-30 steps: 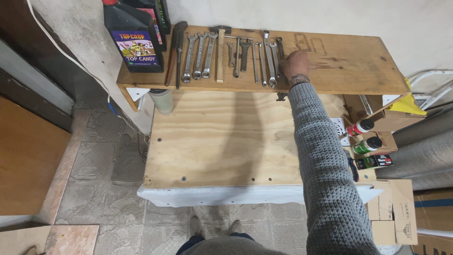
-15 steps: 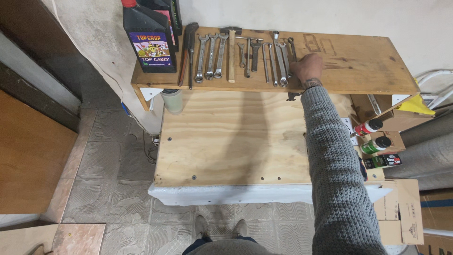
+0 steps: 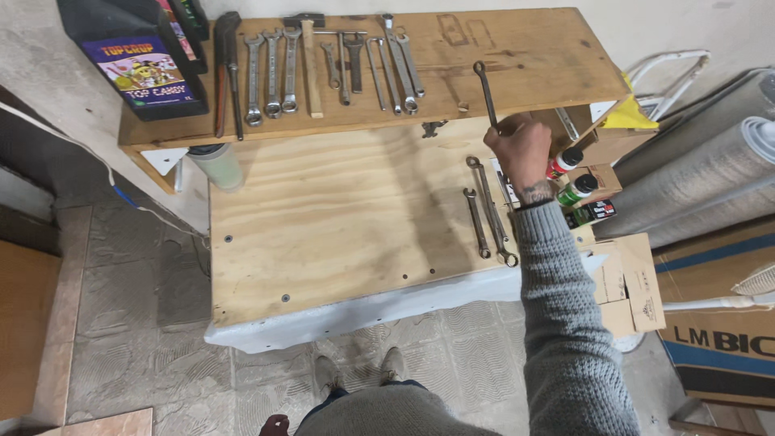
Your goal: The person organizes a variety of hand tools on a wooden workbench, picking up and placing wrenches, a hammer, a screwdriver, and bottles of liquid one by one.
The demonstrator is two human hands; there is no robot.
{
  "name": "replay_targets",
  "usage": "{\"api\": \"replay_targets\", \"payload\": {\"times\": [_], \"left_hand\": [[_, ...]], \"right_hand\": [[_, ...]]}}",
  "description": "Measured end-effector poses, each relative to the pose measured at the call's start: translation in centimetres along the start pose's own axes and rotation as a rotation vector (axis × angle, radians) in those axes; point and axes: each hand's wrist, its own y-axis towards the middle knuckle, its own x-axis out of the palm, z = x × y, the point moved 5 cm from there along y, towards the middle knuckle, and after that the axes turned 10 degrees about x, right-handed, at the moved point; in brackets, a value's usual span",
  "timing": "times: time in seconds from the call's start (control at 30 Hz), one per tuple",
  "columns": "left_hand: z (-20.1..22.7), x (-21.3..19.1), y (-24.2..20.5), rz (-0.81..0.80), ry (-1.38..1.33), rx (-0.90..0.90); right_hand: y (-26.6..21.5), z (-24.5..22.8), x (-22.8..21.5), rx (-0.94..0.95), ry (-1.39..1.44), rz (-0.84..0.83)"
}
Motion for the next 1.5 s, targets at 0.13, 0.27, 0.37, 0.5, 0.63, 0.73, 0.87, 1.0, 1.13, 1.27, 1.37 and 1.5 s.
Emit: {"api": "replay_targets", "payload": {"times": [0.13, 0.27, 0.37, 0.5, 0.63, 0.73, 0.87, 1.0, 1.13, 1.27, 1.37, 1.5], "left_hand": [[1.2, 1.0, 1.9, -0.116, 0.013, -0.058], [2.2, 1.7, 2.4, -0.179, 0.102, -0.028], [2.4, 2.3, 2.0, -0.186, 0.073, -0.022], [1.6, 2.2, 1.0, -0.199, 0.098, -0.070], [0.7, 2.0, -0.5, -0.134, 0.107, -0.068], [0.1, 1.8, -1.5, -0.041, 0.075, -0.082], [-0.4, 2.0, -2.5, -0.090, 0.067, -0.116], [-0.4, 2.7, -2.7, -0.089, 0.066, -0.117], [-0.3, 3.0, -2.6, -0.105, 0.023, -0.144], [-0.1, 3.3, -2.7, -0.115, 0.075, -0.143], [-0.2, 3.5, -2.8, -0.105, 0.091, -0.141], [-0.3, 3.5, -2.9, -0.085, 0.069, -0.112]], "right_hand": [[-4.9, 3.4, 0.4, -0.002, 0.032, 0.002], [-9.0, 7.8, 4.5, 0.006, 0.037, -0.015], [-11.5, 10.5, 8.2, 0.132, 0.048, -0.079], [-13.5, 15.1, 14.4, 0.224, -0.050, -0.148], [-14.1, 17.3, 17.7, 0.055, -0.108, -0.088], [-14.3, 17.9, 18.5, 0.292, -0.081, -0.223], [-13.8, 18.9, 19.6, 0.221, -0.086, -0.210], [-13.7, 18.2, 19.2, 0.223, -0.050, -0.230], [-13.4, 18.9, 19.5, 0.346, -0.095, -0.307], [-13.4, 19.0, 19.5, 0.335, -0.100, -0.292], [-13.4, 18.6, 19.3, 0.333, -0.114, -0.288], [-13.2, 17.9, 19.0, 0.299, -0.166, -0.344]]}}
